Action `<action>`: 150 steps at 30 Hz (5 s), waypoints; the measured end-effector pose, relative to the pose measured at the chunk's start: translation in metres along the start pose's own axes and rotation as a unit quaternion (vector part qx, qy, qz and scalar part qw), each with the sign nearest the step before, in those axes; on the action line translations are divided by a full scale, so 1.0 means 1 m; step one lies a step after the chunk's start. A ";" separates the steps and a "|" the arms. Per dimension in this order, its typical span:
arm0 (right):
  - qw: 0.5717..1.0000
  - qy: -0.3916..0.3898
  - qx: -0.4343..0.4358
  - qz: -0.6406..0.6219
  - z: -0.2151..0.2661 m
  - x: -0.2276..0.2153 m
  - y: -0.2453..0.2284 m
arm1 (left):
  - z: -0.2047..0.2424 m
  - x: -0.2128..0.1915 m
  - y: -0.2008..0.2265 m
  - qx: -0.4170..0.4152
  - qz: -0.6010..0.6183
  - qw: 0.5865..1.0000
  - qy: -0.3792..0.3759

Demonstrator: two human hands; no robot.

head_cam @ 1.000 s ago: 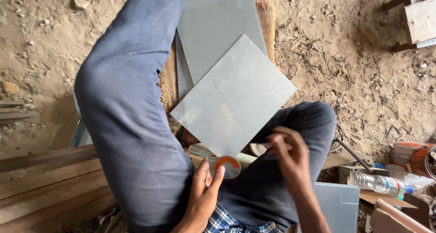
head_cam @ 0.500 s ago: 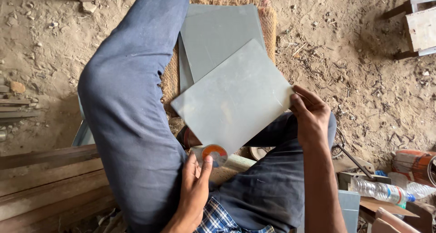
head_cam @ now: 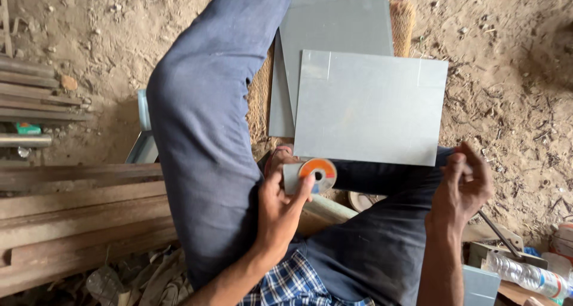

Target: The person sits on the ground and applies small pieces of clear adhesive tape to the corners of a rectangular grey sheet. They use a circular orange object as a guide or tool while pressing the tape down. The person repeats this process on multiple sheets.

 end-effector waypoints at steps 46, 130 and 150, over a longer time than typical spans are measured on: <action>0.790 -0.120 -0.416 0.434 -0.073 0.148 -0.169 | -0.008 -0.031 -0.071 -0.113 0.022 0.976 0.184; 0.890 -0.309 -0.303 0.143 0.049 0.190 -0.103 | -0.047 -0.049 -0.031 -0.030 -0.030 0.999 0.033; 0.893 -0.300 -0.310 0.129 0.048 0.184 -0.106 | -0.040 -0.048 -0.032 0.003 -0.039 0.998 0.057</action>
Point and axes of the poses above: each hand's wrist, its own z-axis away from the middle knuckle, its own x-axis out of the palm, y = z × x, the point moved 10 cm from there along -z, towards the middle knuckle
